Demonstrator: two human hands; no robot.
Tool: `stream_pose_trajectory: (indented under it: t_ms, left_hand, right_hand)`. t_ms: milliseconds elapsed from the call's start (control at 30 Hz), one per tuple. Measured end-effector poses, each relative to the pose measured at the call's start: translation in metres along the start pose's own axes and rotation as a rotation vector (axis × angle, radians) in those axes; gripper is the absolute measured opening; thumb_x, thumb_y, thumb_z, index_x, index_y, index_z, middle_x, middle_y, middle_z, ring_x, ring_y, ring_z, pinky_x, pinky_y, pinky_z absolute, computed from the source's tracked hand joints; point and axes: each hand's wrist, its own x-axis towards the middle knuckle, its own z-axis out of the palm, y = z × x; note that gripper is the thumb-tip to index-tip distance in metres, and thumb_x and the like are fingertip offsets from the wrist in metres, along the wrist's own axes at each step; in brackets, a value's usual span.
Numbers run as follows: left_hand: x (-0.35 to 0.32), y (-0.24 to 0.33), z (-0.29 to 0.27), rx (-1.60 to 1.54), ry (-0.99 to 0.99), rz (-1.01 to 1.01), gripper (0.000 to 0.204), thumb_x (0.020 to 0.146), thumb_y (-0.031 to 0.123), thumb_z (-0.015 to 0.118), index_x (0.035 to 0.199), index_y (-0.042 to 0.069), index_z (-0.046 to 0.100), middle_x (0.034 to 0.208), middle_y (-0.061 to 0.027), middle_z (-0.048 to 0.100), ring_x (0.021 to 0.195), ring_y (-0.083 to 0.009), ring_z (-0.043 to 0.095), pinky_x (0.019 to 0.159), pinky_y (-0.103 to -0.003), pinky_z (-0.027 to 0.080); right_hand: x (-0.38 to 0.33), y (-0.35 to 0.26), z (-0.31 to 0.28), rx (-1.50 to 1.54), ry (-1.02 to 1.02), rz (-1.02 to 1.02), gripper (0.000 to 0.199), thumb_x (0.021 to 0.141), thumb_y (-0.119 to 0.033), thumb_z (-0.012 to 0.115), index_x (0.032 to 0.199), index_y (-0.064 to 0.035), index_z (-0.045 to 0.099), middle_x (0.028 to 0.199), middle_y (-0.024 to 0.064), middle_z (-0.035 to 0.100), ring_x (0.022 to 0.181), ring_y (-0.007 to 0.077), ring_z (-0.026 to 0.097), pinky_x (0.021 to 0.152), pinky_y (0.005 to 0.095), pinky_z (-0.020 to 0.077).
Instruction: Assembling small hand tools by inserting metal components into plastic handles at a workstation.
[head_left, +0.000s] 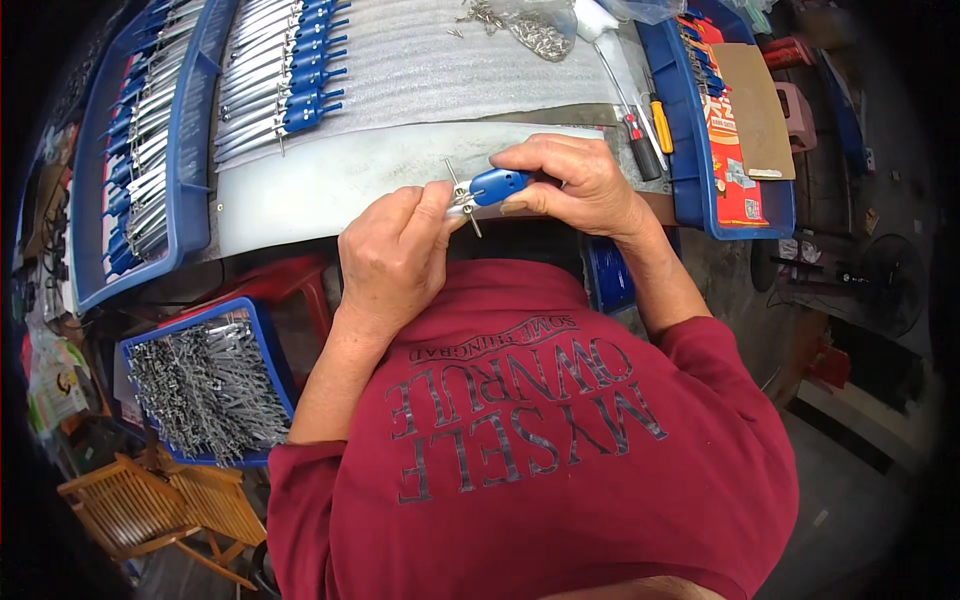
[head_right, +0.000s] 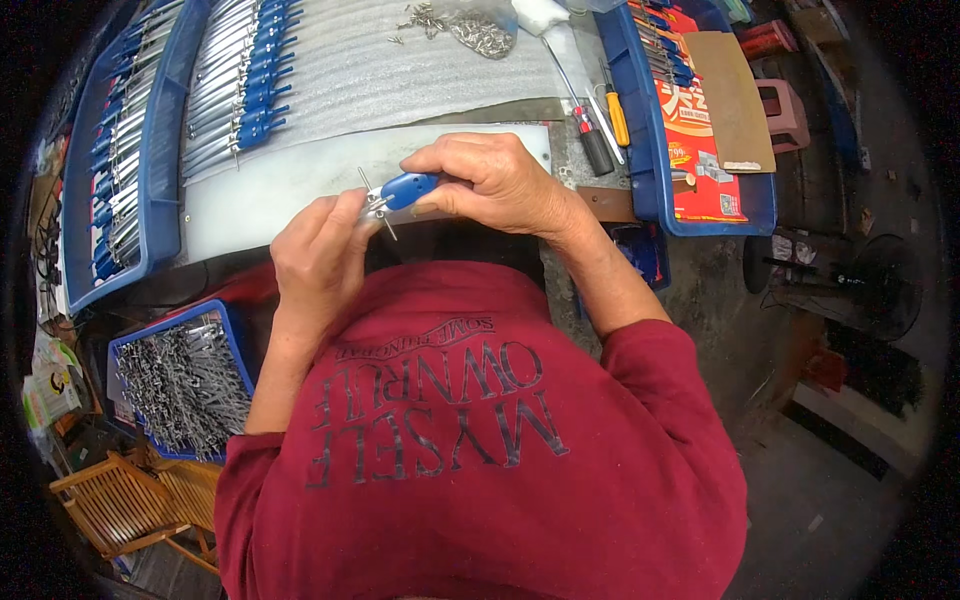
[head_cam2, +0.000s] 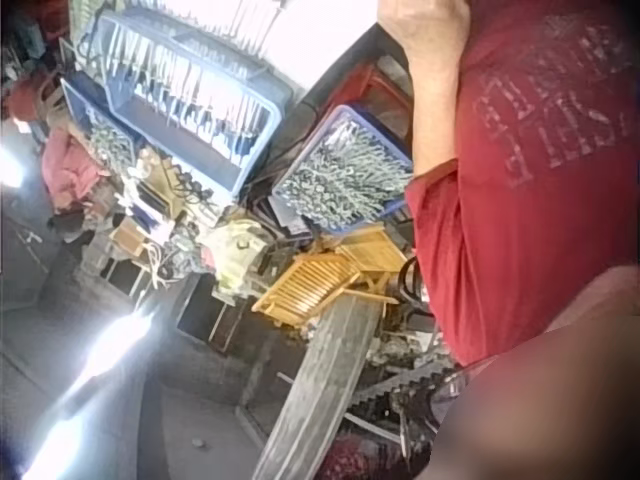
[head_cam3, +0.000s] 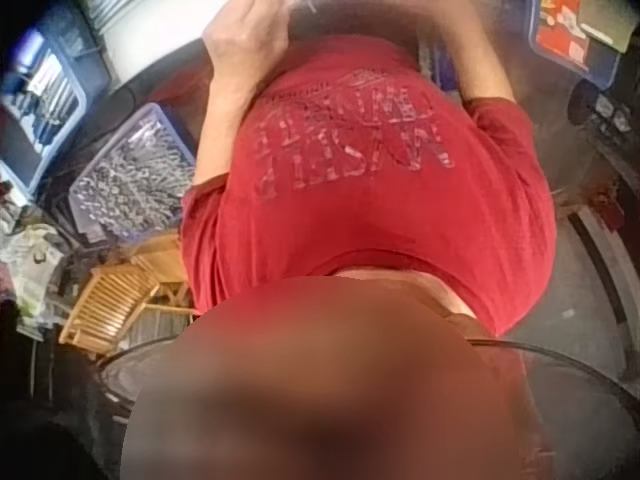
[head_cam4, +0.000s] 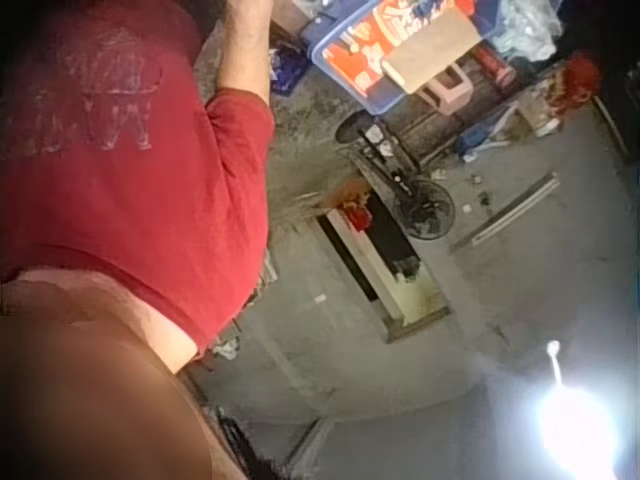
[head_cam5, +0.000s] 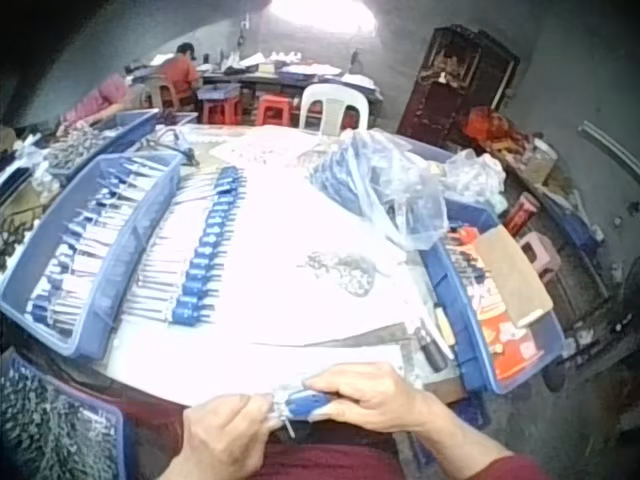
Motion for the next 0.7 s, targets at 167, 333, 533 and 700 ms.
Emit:
stream_pose_trajectory:
  t_ms: [167, 333, 533, 700]
  left_hand:
    - [0.000, -0.008, 0.000, 0.024, 0.010, 0.075, 0.029, 0.066, 0.007, 0.064, 0.092, 0.002, 0.054, 0.067, -0.0077, 0.051, 0.055, -0.0223, 0.051, 0.046, -0.031, 0.041]
    - [0.002, -0.011, 0.001, 0.039, -0.008, 0.076, 0.028, 0.065, 0.007, 0.063, 0.092, 0.002, 0.054, 0.068, -0.0080, 0.052, 0.056, -0.0227, 0.052, 0.047, -0.032, 0.042]
    - [0.003, -0.014, 0.004, 0.025, -0.029, 0.043, 0.026, 0.066, 0.006, 0.063, 0.090, 0.002, 0.055, 0.068, -0.0083, 0.052, 0.057, -0.0239, 0.052, 0.049, -0.033, 0.042]
    - [0.003, -0.019, 0.006, 0.052, -0.062, 0.005, 0.024, 0.067, 0.007, 0.062, 0.089, 0.002, 0.055, 0.067, -0.0086, 0.051, 0.057, -0.0237, 0.052, 0.049, -0.033, 0.042]
  right_hand:
    - [-0.001, 0.002, 0.001, -0.002, -0.020, 0.010, 0.032, 0.064, -0.013, 0.069, 0.091, 0.0004, 0.058, 0.072, 0.0082, 0.058, 0.063, 0.0178, 0.055, 0.055, 0.0253, 0.0427]
    - [-0.002, 0.008, 0.004, 0.010, -0.027, 0.041, 0.035, 0.064, -0.015, 0.069, 0.094, 0.0000, 0.056, 0.074, 0.0080, 0.057, 0.064, 0.0176, 0.054, 0.055, 0.0265, 0.0424]
    - [-0.004, 0.015, 0.003, 0.017, -0.053, 0.069, 0.042, 0.065, -0.020, 0.069, 0.100, -0.0008, 0.054, 0.075, 0.0064, 0.054, 0.062, 0.0149, 0.050, 0.056, 0.0252, 0.0418]
    - [-0.005, 0.019, -0.012, 0.094, -0.115, 0.274, 0.047, 0.066, -0.021, 0.069, 0.105, -0.0022, 0.053, 0.080, 0.0038, 0.054, 0.065, 0.0109, 0.049, 0.058, 0.0225, 0.0419]
